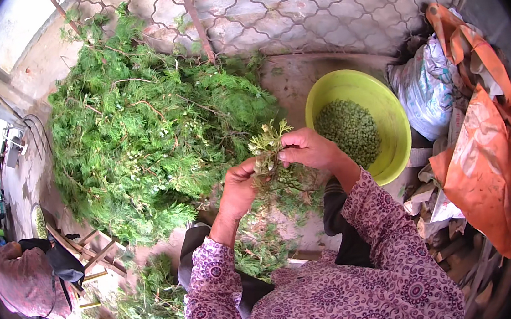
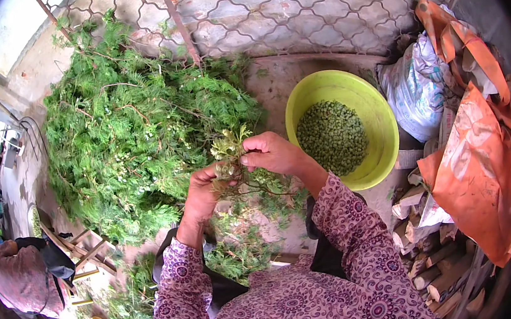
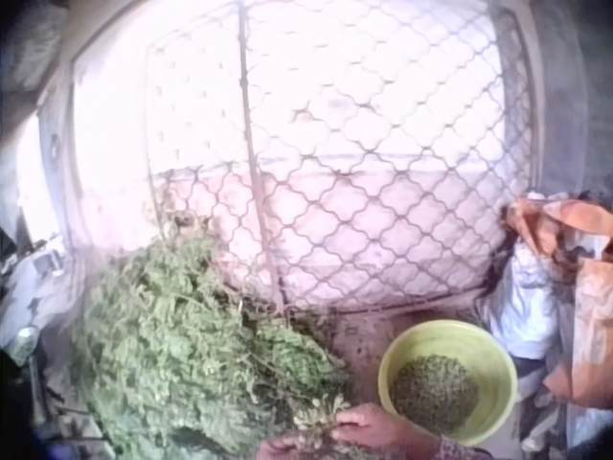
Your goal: The person picks up branches from a pile, plucks small green berries from the foliage, and drops them into a green plastic bowl. They handle the branches one at a time, turning them over to find more berries before setting the stripped stems aside.
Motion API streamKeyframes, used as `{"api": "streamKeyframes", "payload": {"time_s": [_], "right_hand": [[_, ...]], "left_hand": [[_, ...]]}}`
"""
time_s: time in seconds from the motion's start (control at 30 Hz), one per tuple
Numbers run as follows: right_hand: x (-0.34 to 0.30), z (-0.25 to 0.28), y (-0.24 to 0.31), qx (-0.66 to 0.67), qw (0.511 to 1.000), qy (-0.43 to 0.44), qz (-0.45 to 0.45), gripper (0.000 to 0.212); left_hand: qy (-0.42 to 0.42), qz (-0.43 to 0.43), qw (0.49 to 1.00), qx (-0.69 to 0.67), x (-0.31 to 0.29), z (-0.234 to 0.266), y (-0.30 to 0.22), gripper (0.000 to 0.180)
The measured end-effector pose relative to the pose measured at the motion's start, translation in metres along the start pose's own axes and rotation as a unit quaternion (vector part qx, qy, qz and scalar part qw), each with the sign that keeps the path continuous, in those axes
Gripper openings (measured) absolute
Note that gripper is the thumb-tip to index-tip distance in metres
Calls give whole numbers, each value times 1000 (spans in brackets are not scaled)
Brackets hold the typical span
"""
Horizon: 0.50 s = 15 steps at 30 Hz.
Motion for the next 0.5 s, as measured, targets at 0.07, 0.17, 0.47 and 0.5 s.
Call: {"api": "streamKeyframes", "payload": {"time_s": [0.07,0.17,0.47,0.5], "right_hand": [[-1,-2,3,9,1000,9,0,13],[-3,-3,1,14,999,36,37,15],[-12,-1,7,-92,991,64,76,18],[-11,-1,1,-113,987,42,106,15]], "left_hand": [[-9,-3,1000,-29,1,2,2,28],[49,38,996,-59,2,-9,-2,56],[84,131,987,-35,1,-21,-2,55],[78,136,987,-20,2,-22,-1,49]]}}
Point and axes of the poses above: each hand's wrist, its own x-axis towards the middle knuckle, its own z-axis out of the back of the hand, y = z × x, the point moved 3 cm from there along x, towards the middle knuckle, and after that the axes turned 4 degrees about y, right-handed, at the moved point
